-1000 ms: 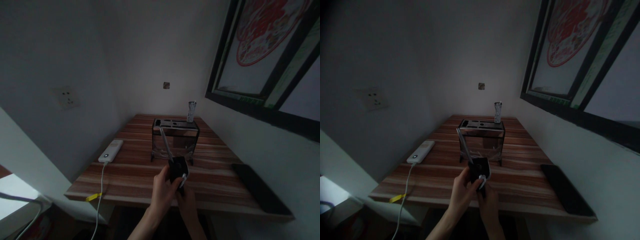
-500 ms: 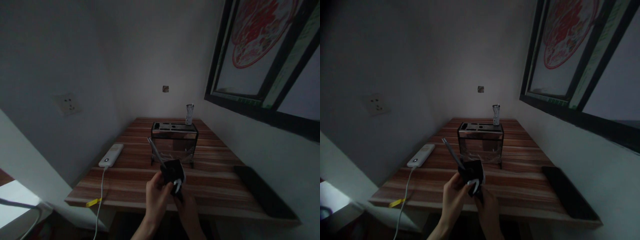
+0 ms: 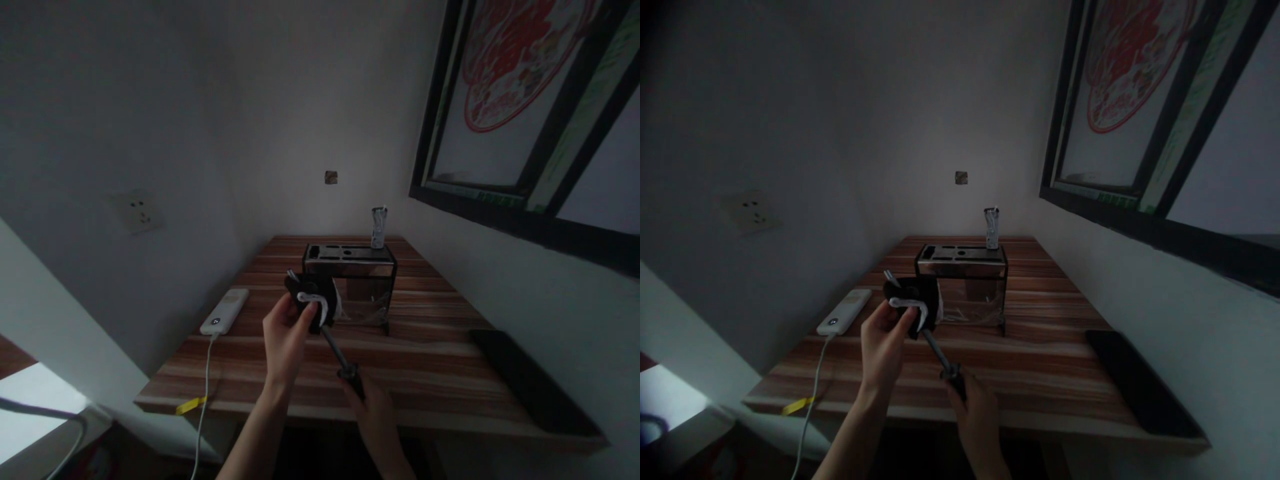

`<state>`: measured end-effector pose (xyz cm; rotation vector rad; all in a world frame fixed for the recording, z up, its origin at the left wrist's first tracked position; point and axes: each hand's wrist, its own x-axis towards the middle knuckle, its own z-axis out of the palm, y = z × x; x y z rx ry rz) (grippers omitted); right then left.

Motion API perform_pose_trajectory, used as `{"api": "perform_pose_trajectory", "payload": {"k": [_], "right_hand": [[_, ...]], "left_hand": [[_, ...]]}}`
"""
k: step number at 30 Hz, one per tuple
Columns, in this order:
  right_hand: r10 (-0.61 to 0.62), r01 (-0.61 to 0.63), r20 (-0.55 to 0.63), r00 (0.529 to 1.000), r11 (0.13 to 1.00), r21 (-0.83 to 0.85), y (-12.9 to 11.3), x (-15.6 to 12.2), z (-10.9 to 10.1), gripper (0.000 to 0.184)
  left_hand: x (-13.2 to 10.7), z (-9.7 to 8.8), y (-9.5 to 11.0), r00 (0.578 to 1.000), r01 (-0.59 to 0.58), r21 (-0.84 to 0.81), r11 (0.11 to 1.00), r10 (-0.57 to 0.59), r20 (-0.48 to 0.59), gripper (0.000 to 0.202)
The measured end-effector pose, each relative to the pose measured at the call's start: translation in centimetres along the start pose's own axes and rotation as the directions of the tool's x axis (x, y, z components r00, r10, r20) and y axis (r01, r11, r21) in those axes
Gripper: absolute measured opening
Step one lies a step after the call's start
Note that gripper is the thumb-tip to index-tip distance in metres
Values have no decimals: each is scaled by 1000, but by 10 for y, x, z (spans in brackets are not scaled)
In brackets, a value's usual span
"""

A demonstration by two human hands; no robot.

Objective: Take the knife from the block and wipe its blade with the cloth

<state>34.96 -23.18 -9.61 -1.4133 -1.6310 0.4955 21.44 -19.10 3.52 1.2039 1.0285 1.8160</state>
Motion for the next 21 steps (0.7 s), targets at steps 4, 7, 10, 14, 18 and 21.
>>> {"api": "perform_pose_trajectory", "payload": {"k": [4, 7, 10, 14, 18, 21], "right_hand": [[-9, 8, -5, 1000, 999, -34, 3, -1, 2, 41], [1, -3, -25, 1000, 998, -64, 5, 0, 3, 51], [7, -10, -50, 999, 998, -56, 6, 0, 4, 55], [20, -20, -73, 997, 1000, 1, 5, 2, 4, 49], [33, -30, -79, 996, 999, 38, 3, 3, 3, 47], [57, -55, -61, 997, 998, 26, 1, 4, 1, 48]], "left_hand": [[22, -2, 10, 997, -72, -40, 997, 71, -35, 25], [34, 0, 18, 995, -94, -100, 991, 91, -35, 25], [39, 5, 24, 996, -90, -101, 991, 88, -25, 27], [37, 16, 23, 997, -73, -160, 984, 72, -12, 27], [31, 22, 17, 998, -62, -177, 982, 63, 0, 26], [23, 23, 13, 999, -36, -145, 989, 39, 18, 26]]}}
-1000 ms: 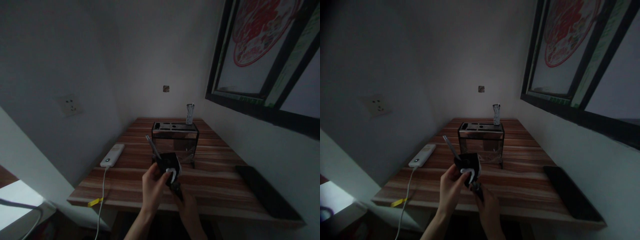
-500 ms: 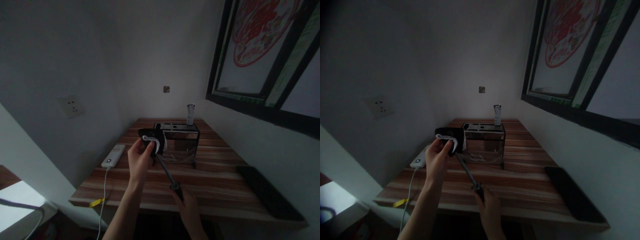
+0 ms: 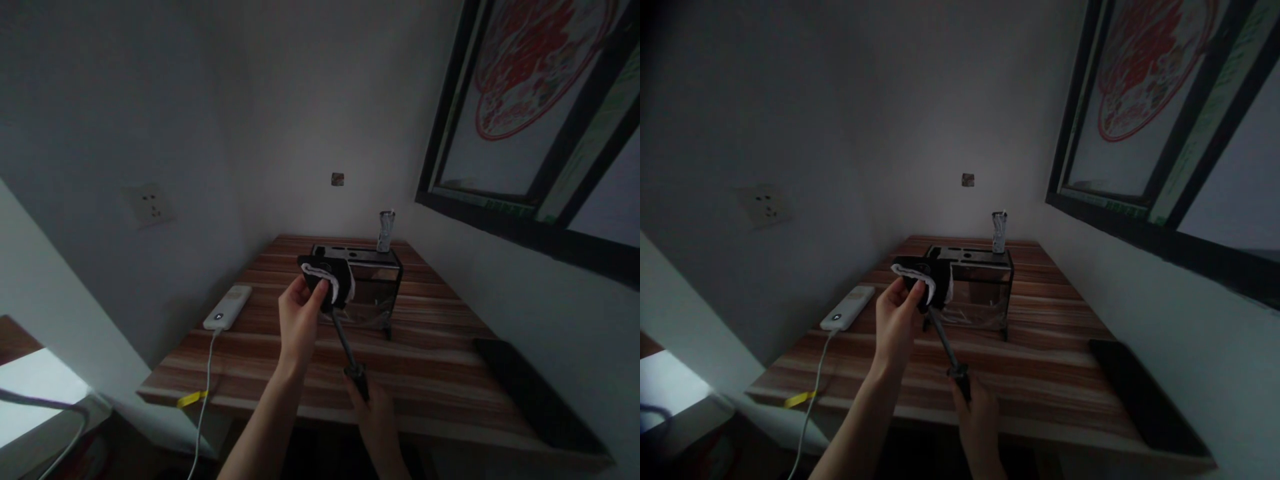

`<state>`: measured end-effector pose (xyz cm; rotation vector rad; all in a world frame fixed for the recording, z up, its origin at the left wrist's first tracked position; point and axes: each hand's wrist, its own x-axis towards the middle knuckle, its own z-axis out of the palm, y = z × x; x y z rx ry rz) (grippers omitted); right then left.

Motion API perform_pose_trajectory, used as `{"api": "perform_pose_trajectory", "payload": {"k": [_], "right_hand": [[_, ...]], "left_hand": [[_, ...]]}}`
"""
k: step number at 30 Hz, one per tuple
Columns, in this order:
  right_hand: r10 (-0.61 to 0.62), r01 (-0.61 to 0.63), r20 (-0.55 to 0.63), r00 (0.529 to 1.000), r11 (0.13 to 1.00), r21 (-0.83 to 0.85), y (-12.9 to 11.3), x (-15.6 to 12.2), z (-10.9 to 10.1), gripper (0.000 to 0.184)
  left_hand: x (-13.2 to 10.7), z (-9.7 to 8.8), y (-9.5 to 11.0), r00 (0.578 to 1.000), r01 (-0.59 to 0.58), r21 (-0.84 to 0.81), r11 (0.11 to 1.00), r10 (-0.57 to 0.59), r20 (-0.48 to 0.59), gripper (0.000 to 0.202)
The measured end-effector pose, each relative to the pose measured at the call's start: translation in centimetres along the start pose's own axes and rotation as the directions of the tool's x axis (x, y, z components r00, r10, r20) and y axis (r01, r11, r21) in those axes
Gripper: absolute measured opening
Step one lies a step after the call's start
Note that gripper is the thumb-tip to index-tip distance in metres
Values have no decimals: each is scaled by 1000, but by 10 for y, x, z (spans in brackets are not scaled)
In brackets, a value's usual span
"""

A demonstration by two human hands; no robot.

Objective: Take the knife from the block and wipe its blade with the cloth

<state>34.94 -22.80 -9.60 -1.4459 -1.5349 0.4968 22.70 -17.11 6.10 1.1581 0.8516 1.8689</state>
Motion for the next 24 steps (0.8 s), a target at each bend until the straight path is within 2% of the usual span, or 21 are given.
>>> {"api": "perform_pose_trajectory", "payload": {"k": [9, 20, 24], "right_hand": [[25, -26, 14, 1000, 999, 36, -4, 0, -4, 41], [1, -1, -13, 1000, 1000, 30, -1, -1, -1, 40], [6, -4, -39, 999, 997, 74, -1, -1, -1, 39]], "left_hand": [[-27, 2, -12, 986, 113, 35, 993, -116, 116, 25], [-44, -7, -25, 986, 99, 166, 981, -120, 118, 20], [-60, -3, -34, 973, 165, 155, 974, -186, 133, 15]]}}
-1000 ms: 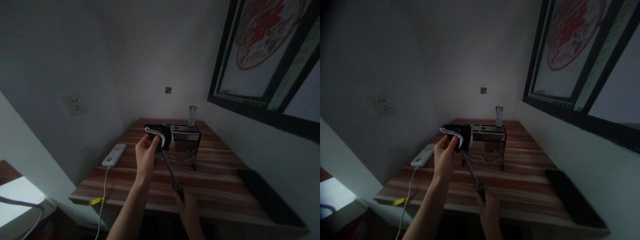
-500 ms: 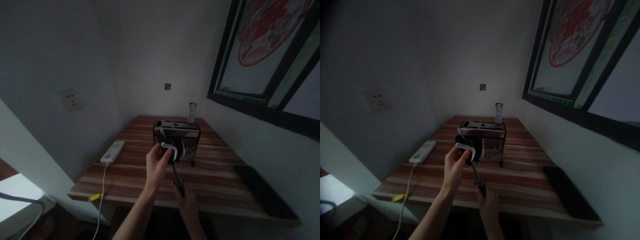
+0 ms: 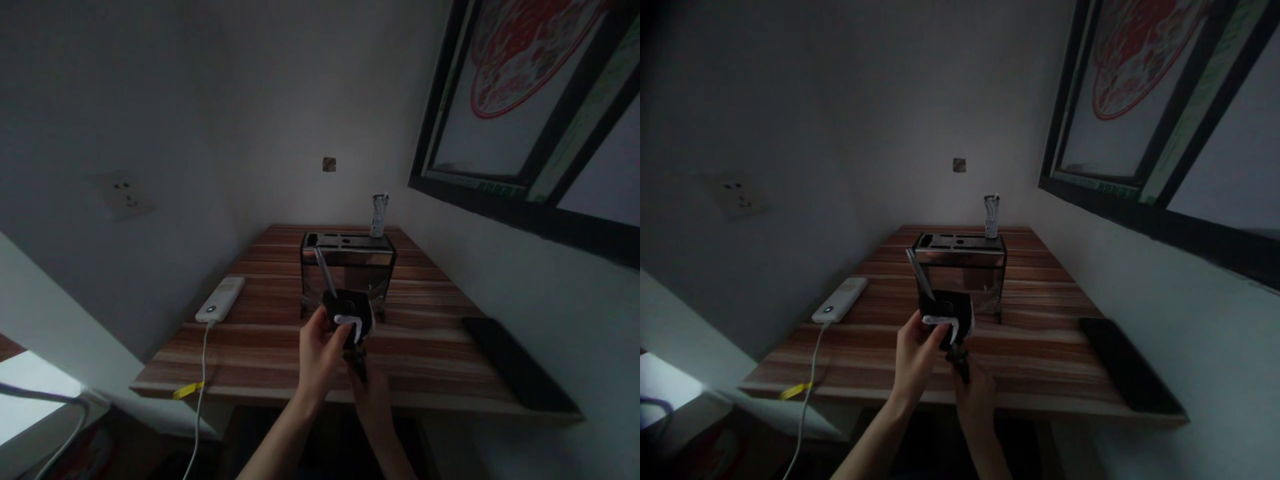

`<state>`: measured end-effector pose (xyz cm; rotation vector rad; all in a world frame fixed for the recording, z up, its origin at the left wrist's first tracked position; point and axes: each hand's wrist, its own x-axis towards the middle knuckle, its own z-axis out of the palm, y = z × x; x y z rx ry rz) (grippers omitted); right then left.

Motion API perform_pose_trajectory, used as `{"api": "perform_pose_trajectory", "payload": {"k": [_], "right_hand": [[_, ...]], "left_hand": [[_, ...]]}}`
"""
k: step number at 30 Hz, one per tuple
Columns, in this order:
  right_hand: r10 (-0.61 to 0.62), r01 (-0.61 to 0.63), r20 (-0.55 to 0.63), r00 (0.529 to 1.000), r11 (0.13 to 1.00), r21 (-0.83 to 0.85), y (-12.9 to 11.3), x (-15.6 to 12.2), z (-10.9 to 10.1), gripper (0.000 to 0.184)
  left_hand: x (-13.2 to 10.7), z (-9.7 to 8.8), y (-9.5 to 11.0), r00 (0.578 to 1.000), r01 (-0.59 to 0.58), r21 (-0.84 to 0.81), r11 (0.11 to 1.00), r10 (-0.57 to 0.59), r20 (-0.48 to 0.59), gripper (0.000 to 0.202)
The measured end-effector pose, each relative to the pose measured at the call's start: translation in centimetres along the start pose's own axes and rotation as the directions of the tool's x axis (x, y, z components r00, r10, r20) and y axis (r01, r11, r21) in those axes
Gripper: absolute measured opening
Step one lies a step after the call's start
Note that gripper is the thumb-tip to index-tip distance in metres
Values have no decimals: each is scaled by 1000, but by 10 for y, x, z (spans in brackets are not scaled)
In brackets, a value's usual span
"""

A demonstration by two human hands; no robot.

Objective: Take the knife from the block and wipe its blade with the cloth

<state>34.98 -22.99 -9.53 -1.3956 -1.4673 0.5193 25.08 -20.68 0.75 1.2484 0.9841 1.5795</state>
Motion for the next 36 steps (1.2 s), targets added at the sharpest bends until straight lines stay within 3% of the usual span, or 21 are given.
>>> {"api": "perform_pose_trajectory", "payload": {"k": [8, 13, 20, 30, 36], "right_hand": [[28, -27, -12, 1000, 997, 66, -4, 2, -3, 34], [25, -26, 24, 999, 998, 51, -7, 3, -4, 34], [20, -19, -47, 999, 1000, 14, 9, -3, 1, 35], [-83, 82, -69, 994, 997, -16, 4, -5, -1, 33], [-93, 92, -23, 995, 995, -44, 5, -4, -1, 32]], "left_hand": [[-20, 1, -23, 992, 40, 73, 997, -48, 115, 14], [-17, -3, -26, 991, 41, 65, 997, -49, 126, 18], [-27, -2, -26, 986, 5, 95, 995, -21, 164, 21], [-28, -7, -24, 991, -11, 181, 983, -14, 134, 14], [-24, -11, -21, 997, 9, 118, 993, -18, 72, 16]]}}
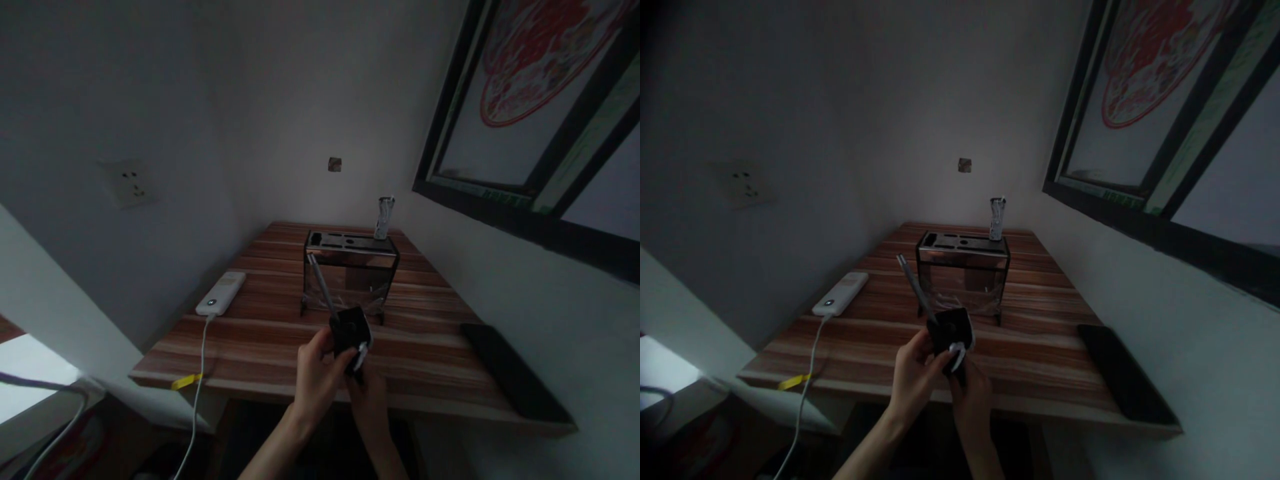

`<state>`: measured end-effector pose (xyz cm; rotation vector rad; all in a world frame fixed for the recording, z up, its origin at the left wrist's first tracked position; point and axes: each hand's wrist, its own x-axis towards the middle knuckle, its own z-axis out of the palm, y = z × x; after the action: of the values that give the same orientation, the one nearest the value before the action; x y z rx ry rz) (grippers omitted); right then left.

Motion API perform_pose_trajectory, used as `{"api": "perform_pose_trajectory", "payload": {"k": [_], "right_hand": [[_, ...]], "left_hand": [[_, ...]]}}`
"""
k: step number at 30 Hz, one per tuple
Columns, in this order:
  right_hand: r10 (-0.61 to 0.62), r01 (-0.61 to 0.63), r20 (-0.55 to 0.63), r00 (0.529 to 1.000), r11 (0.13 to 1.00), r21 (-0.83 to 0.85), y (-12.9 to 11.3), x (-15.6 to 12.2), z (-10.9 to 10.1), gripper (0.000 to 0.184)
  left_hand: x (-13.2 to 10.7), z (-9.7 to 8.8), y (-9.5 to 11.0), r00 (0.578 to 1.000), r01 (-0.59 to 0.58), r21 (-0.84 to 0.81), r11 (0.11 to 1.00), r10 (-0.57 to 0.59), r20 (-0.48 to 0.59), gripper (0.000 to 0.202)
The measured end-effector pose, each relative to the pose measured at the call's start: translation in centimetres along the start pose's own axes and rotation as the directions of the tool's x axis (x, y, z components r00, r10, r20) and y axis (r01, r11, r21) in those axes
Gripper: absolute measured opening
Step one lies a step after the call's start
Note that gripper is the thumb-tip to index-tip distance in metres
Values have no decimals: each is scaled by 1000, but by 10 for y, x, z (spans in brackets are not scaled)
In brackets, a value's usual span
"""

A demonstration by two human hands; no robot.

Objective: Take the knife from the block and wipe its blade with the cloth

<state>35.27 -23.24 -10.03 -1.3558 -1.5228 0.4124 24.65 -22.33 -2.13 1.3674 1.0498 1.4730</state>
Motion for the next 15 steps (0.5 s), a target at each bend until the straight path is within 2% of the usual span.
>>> {"api": "perform_pose_trajectory", "payload": {"k": [9, 12, 15], "right_hand": [[53, -54, 27, 998, 998, 19, -6, 1, -2, 33], [61, -60, 56, 997, 998, -9, -3, 1, 0, 36], [53, -52, 32, 998, 997, -52, 3, -1, 4, 41]], "left_hand": [[7, -1, 8, 999, 16, -38, 999, -17, -40, 21], [12, -3, 15, 997, 30, -86, 996, -36, -72, 21], [18, -6, 23, 994, 26, -125, 992, -39, -104, 22]]}}
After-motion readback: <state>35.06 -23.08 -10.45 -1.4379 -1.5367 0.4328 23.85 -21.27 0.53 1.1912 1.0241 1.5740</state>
